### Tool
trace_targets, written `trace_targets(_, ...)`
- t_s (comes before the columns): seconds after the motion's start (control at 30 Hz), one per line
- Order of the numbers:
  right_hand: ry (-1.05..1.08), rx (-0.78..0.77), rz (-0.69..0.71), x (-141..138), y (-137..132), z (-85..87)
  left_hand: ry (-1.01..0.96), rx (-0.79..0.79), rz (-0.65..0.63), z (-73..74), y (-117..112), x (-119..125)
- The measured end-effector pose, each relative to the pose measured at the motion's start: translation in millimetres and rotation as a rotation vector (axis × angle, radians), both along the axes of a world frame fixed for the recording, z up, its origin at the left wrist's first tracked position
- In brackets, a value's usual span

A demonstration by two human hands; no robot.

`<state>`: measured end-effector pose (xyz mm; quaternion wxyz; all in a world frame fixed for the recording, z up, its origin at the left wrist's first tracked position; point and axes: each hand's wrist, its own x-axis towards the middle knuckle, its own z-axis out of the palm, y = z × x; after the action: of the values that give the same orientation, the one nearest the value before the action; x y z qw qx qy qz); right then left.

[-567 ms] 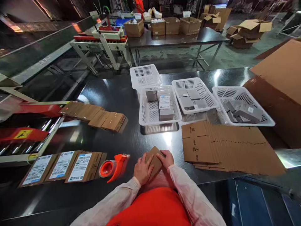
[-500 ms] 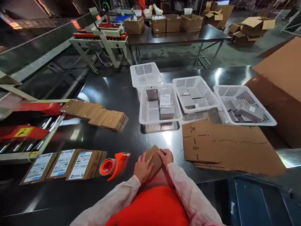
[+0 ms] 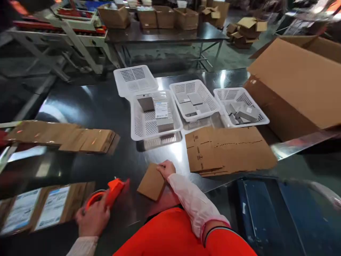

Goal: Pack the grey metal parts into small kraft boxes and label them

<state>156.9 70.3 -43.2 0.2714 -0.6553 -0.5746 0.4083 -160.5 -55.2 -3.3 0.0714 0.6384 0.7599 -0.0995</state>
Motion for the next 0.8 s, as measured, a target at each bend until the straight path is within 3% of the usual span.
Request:
trace_targets(0.07,-0.019,0.021,0.036,-0.3,-0.1,-2.2,-0.068,-0.073,-0.1,33.2,-0.4,19.1)
trace_targets(0.17,-0.03,0.059,0.092,0.4,5.1,-10.4,-0.29,-0.142,-0.046,78.2,3.2,54.2)
trace_targets(0.23,-0.031,0.085,0.126,0.7,8.9,-16.1,-0.404,-0.095,-0.031,97.2,6.6,79.0)
trace_targets(0.33,-0.043,0.109,0.156,1.0,11.4,-21.2,-0.447,-0.035,-0.043,108.6,14.5,116.4)
trace_targets(0.47,-0.084,0.111,0.165,1.0,11.3,-21.0,-0.325,-0.138,-0.042,106.0,29.3,153.7)
trace_targets(0.57,-0.126,0.117,0.185,0.7,9.8,-15.6,-0.256,-0.203,-0.022,95.2,28.2,157.9)
trace_targets(0.67,-0.173,0.15,0.231,0.1,5.8,-5.0,-0.322,-0.112,-0.045,69.9,7.1,139.8)
trace_targets(0.8,-0.253,0.197,0.352,-2.5,-4.2,17.3,-0.558,0.148,-0.089,21.1,-31.5,108.2)
